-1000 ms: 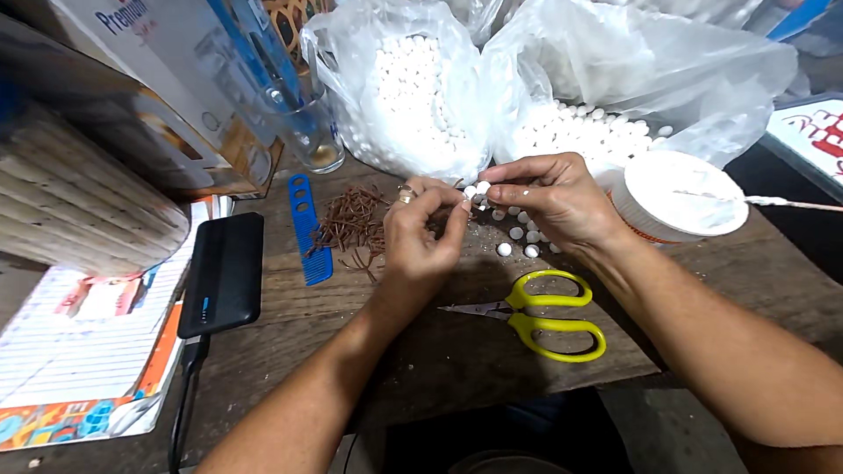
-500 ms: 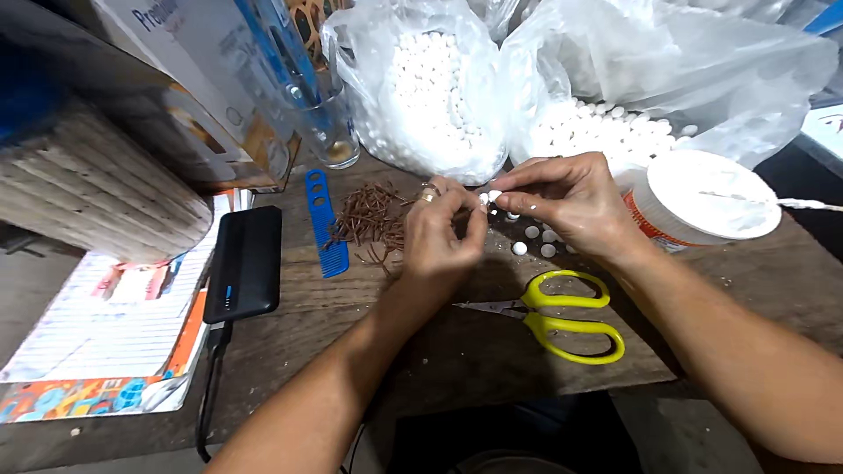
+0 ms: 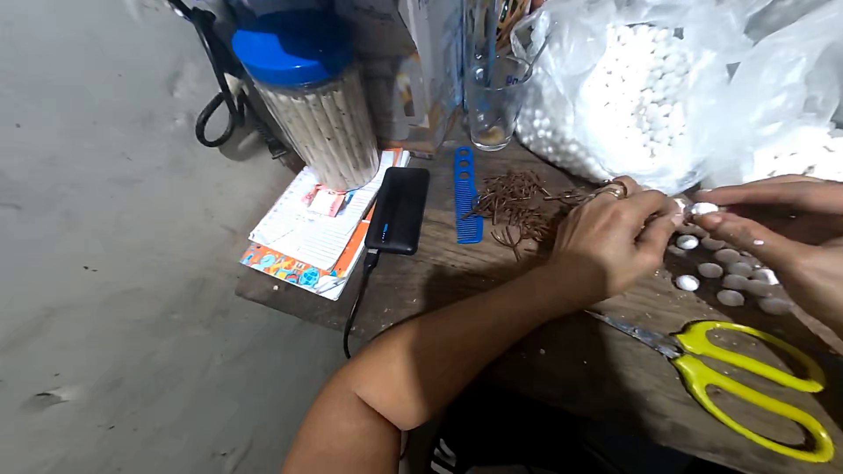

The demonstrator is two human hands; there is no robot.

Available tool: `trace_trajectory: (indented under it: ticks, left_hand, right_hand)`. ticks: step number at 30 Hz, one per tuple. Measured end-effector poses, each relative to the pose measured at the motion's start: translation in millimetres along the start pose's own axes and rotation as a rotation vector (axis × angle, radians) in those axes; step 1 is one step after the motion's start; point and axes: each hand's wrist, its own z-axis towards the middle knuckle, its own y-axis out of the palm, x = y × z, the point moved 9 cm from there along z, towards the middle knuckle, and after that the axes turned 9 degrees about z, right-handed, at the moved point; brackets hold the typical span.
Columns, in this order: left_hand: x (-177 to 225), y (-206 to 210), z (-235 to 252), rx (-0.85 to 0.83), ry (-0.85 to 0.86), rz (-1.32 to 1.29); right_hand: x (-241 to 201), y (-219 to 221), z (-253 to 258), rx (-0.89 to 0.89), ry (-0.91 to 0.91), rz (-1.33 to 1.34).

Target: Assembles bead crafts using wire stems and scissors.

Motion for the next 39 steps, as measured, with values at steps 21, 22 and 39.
trace_trajectory:
  ticks: [21,22,39]
  left_hand:
    - [-0.6,-3.1,-9.0,0.099,0.116,0.107]
    - [-0.4,-3.1,-9.1,0.103,0.117,0.109]
    - [2.2,-5.9,-12.5,0.129,0.139,0.144]
  right_hand:
    - [-33.1,21.1,3.4,-0.078,-0.035,-0.009]
    - [-33.1,21.4,3.2,-0.077,-0.034,-0.006]
    - [-33.0,26.7,2.4,-0.064,-0.079,0.009]
